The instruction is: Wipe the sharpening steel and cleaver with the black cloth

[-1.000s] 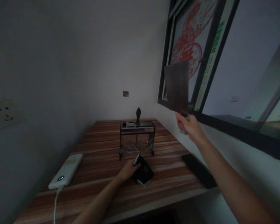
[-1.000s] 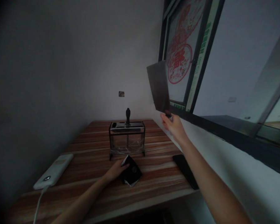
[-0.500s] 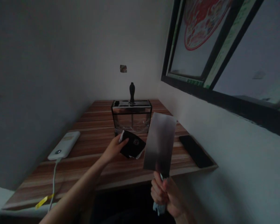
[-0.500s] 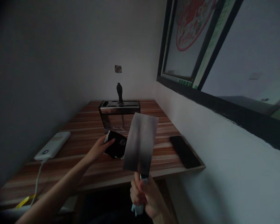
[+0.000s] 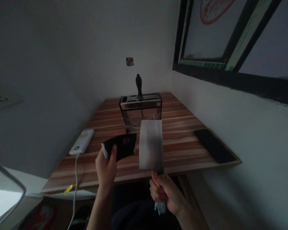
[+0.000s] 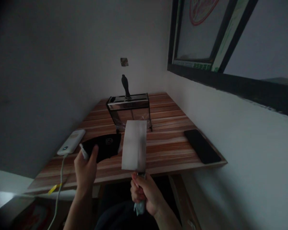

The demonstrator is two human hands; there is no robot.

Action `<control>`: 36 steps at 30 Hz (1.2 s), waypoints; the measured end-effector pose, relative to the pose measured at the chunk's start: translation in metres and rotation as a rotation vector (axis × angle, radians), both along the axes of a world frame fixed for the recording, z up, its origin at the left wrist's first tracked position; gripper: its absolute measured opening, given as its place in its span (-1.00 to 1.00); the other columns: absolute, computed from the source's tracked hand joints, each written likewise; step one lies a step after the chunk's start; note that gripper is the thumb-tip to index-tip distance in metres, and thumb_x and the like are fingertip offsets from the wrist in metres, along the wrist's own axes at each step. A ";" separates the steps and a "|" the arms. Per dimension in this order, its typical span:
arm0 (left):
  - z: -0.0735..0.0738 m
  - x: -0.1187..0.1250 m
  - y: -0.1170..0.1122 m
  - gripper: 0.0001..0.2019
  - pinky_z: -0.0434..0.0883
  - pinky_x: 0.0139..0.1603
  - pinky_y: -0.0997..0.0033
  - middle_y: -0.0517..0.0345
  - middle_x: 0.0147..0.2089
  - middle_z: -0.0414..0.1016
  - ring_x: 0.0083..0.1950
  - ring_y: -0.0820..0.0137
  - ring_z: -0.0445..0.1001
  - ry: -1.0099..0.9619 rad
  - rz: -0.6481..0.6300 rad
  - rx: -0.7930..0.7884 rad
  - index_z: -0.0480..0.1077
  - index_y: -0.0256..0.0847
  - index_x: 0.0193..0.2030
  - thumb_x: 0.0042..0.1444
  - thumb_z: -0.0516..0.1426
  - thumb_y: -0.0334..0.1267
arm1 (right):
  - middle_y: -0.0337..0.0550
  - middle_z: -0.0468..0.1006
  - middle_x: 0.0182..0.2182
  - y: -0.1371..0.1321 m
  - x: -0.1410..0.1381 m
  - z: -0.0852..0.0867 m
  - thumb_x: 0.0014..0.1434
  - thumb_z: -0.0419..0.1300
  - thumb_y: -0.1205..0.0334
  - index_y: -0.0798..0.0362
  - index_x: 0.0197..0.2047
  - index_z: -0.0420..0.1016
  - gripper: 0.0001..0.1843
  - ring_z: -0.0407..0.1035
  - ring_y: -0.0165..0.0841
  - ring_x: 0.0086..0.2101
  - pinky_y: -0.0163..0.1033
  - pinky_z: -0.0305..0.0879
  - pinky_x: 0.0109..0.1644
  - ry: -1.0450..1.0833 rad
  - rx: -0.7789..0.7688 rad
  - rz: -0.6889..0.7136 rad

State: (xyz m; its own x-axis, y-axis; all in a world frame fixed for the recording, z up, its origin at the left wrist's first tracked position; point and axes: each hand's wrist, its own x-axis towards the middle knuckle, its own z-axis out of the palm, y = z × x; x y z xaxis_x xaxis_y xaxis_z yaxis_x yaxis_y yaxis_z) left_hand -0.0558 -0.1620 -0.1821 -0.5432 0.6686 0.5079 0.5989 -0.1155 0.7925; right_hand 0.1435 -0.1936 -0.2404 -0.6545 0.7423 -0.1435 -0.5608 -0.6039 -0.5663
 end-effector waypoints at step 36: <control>-0.030 0.023 -0.028 -0.72 0.44 -0.09 0.28 0.04 -0.11 0.59 -0.06 0.27 0.50 0.643 -0.739 0.096 0.43 -0.19 0.00 0.15 0.11 -0.46 | -0.57 0.06 -0.79 0.012 -0.002 -0.019 -0.17 0.44 0.12 0.03 -0.59 0.14 -0.52 -0.15 -0.65 -0.76 -0.44 -0.22 -0.69 -0.213 -0.030 0.083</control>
